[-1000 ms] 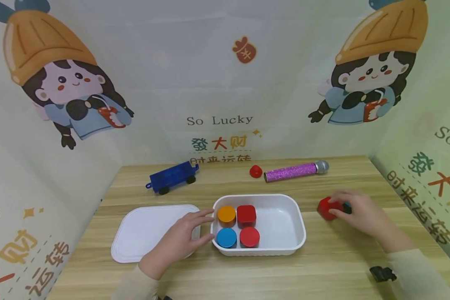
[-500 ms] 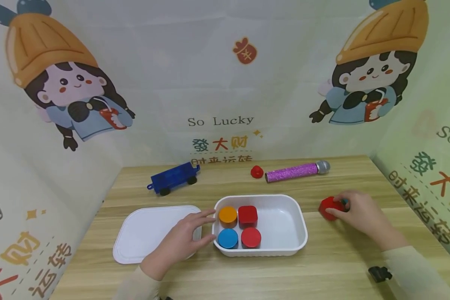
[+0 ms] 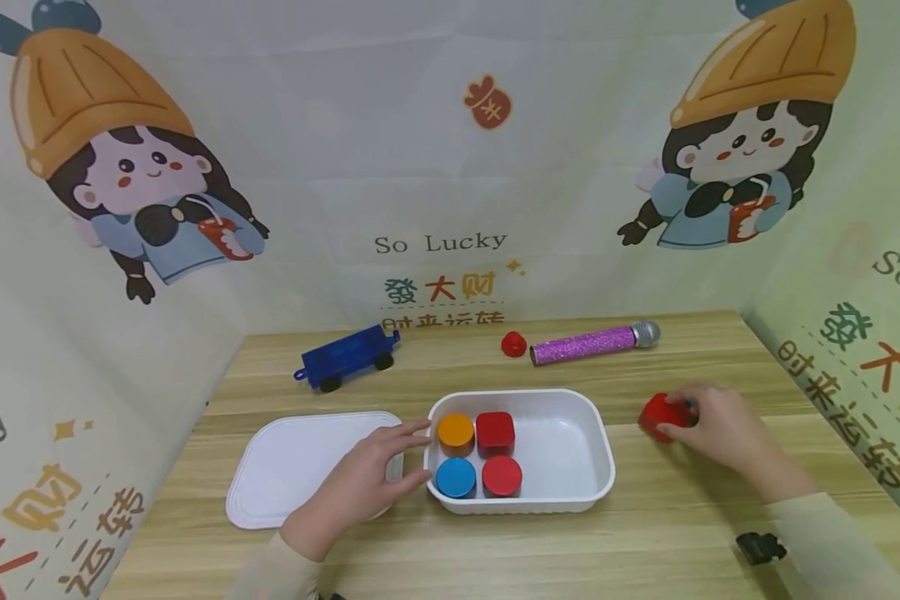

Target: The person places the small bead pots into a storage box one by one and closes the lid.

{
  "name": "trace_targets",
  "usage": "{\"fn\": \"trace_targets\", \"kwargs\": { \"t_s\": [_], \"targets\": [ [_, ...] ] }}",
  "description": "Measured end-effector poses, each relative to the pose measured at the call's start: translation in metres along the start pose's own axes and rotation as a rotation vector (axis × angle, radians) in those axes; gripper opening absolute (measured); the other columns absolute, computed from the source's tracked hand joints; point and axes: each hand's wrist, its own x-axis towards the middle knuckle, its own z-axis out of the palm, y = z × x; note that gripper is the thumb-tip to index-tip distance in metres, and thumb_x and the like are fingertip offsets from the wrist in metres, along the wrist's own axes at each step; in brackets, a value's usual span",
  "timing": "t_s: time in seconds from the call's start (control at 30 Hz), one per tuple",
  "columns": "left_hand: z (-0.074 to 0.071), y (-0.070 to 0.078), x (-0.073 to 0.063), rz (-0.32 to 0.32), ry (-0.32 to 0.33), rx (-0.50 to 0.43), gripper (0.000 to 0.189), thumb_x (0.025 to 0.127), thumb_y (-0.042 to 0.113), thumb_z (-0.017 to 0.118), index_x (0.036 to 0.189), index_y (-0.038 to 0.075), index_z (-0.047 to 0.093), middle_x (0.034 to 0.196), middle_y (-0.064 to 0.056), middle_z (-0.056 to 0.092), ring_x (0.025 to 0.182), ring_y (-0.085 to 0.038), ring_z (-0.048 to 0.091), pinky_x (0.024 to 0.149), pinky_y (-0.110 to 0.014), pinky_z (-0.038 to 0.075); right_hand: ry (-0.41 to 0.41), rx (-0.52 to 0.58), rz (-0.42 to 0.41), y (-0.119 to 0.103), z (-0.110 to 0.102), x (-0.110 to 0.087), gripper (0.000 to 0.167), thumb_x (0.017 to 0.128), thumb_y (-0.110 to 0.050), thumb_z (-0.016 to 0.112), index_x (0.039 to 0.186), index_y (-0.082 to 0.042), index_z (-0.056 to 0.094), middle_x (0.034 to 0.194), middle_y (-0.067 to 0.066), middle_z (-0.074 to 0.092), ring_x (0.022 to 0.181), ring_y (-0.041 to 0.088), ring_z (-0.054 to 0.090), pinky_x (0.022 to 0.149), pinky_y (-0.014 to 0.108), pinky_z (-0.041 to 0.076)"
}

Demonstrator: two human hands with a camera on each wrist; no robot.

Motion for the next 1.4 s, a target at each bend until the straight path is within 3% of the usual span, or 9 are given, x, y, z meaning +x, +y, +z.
{"fn": "trace_targets", "kwargs": {
  "t_s": [0.23, 0.47, 0.67, 0.93, 1.13, 1.4],
  "targets": [
    [0.001, -0.001, -0.001, -0.002, 0.004, -0.009, 0.043, 0.094, 0.036, 0.077, 0.132, 0.016, 0.072, 0.152, 0.001, 0.058, 0.137, -0.031, 0.056, 0.115, -0.056, 0.046, 0.005, -0.007, -0.065, -0.017, -0.009, 0.002, 0.038, 0.081, -0.022, 0.087, 0.112, -0.002, 0.076, 0.112, 0.021, 0.074, 0.092, 0.032, 0.069, 0.078, 0.052, 0.060],
    [0.000, -0.002, -0.001, 0.008, 0.002, 0.000, 0.043, 0.094, 0.037, 0.076, 0.132, 0.016, 0.072, 0.152, 0.001, 0.057, 0.137, -0.031, 0.056, 0.115, -0.055, 0.046, 0.043, -0.002, -0.141, -0.058, -0.024, 0.006, 0.039, 0.082, -0.021, 0.088, 0.116, -0.006, 0.077, 0.124, 0.023, 0.071, 0.110, 0.044, 0.068, 0.089, 0.059, 0.060],
    [-0.001, -0.002, 0.000, 0.035, 0.010, 0.024, 0.043, 0.094, 0.036, 0.076, 0.131, 0.015, 0.072, 0.152, 0.000, 0.058, 0.135, -0.030, 0.057, 0.115, -0.053, 0.047, 0.038, 0.012, -0.241, -0.088, -0.027, 0.013, 0.041, 0.079, -0.019, 0.090, 0.116, -0.008, 0.077, 0.125, 0.017, 0.071, 0.115, 0.040, 0.066, 0.091, 0.056, 0.061],
    [0.000, -0.003, -0.001, 0.029, 0.002, 0.007, 0.043, 0.094, 0.037, 0.076, 0.131, 0.015, 0.072, 0.152, -0.001, 0.058, 0.136, -0.030, 0.057, 0.115, -0.054, 0.047, -0.091, 0.022, -0.323, -0.109, -0.004, 0.024, 0.039, 0.080, -0.019, 0.090, 0.117, -0.014, 0.078, 0.128, 0.009, 0.071, 0.119, 0.033, 0.066, 0.091, 0.047, 0.063],
    [0.000, -0.003, -0.002, 0.030, 0.014, 0.030, 0.045, 0.093, 0.039, 0.077, 0.132, 0.017, 0.072, 0.152, 0.001, 0.058, 0.135, -0.028, 0.057, 0.115, -0.052, 0.047, -0.199, 0.029, -0.355, -0.118, 0.020, 0.031, 0.041, 0.079, -0.021, 0.090, 0.118, -0.016, 0.078, 0.127, 0.007, 0.071, 0.119, 0.029, 0.066, 0.096, 0.047, 0.061],
    [0.001, -0.003, -0.002, 0.026, 0.009, 0.021, 0.043, 0.094, 0.037, 0.077, 0.131, 0.016, 0.072, 0.152, 0.001, 0.058, 0.136, -0.029, 0.057, 0.115, -0.053, 0.047, -0.263, 0.065, -0.369, -0.121, 0.038, 0.039, 0.036, 0.083, -0.015, 0.088, 0.117, -0.012, 0.078, 0.125, 0.007, 0.072, 0.120, 0.030, 0.065, 0.102, 0.050, 0.057]
  ]
}}
